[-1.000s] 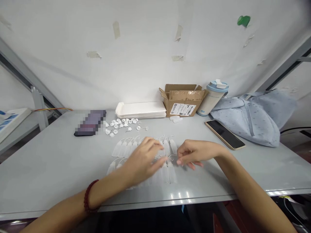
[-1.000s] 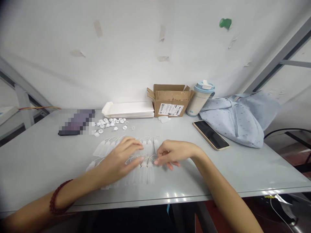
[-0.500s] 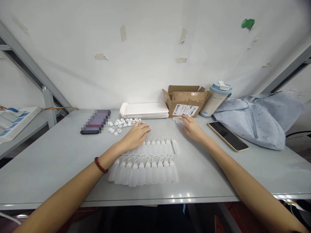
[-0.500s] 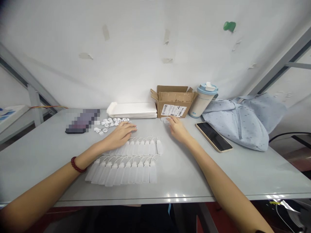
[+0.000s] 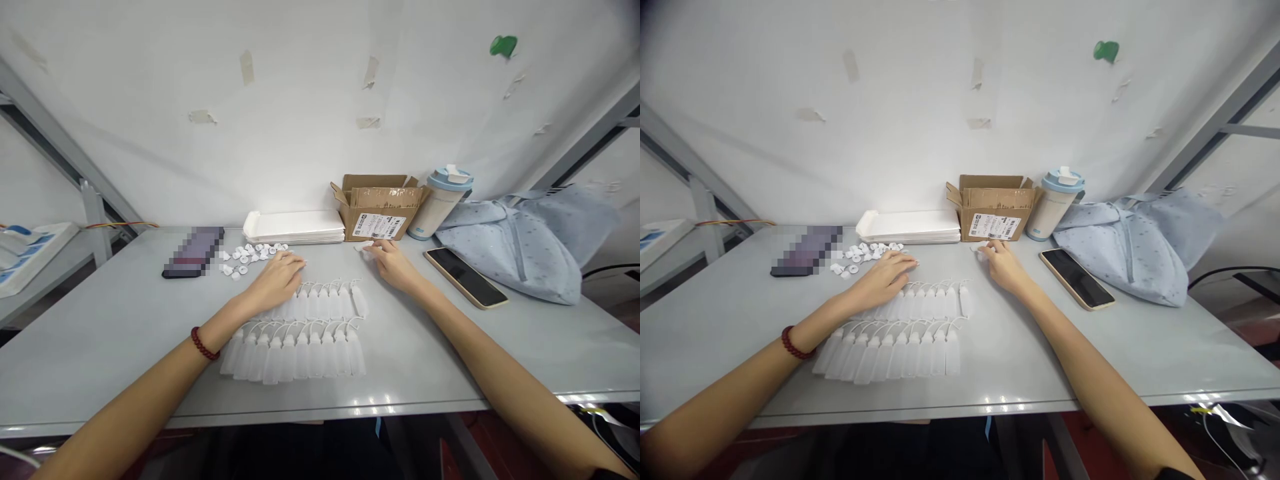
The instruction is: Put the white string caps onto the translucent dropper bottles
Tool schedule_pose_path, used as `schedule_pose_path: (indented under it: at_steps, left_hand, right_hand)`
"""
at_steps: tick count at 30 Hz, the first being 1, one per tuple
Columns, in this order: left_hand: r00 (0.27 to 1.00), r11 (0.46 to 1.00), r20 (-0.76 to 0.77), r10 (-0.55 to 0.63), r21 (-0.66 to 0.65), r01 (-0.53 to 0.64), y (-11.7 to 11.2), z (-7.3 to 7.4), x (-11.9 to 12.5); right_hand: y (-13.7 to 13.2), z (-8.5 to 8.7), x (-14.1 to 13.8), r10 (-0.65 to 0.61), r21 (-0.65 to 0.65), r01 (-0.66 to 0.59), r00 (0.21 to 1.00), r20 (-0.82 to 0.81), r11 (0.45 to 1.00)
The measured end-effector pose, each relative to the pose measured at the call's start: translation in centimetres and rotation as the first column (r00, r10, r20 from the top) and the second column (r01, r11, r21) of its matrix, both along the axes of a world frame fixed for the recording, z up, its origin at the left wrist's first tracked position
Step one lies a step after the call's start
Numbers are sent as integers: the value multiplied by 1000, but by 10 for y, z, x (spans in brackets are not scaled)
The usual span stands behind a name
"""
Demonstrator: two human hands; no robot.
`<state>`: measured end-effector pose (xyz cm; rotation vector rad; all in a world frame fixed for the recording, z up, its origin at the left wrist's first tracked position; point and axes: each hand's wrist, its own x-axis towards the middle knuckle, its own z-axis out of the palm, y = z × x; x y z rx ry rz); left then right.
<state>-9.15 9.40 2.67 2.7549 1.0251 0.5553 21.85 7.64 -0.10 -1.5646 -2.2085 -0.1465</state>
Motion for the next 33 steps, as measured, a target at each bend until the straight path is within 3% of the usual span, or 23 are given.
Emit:
schedule_pose_path:
  at_steps: [7, 14, 18, 27, 33]
  left_hand:
    - [979, 993, 178, 98, 46, -108, -9, 8, -5]
    - [942, 988, 302, 146, 5, -155, -28, 15, 0]
    - [941, 991, 323, 96, 54, -120, -35, 18, 2]
    - [940, 990, 322, -116, 108, 85, -37, 14, 2]
    - [908, 984, 391, -152, 148, 100, -42, 15, 5]
  right_hand:
    - [-3, -2, 5, 21, -50, -24, 997, -68, 998]
    - [-10, 6, 1, 29, -84, -39, 992, -120, 996]
    - [-11, 7, -1, 32, -72, -42, 990, -140, 997]
    - [-20, 15, -12, 39, -43, -48, 980, -194, 998]
    - [-44, 35, -41, 47, -114, -111, 889, -456, 987]
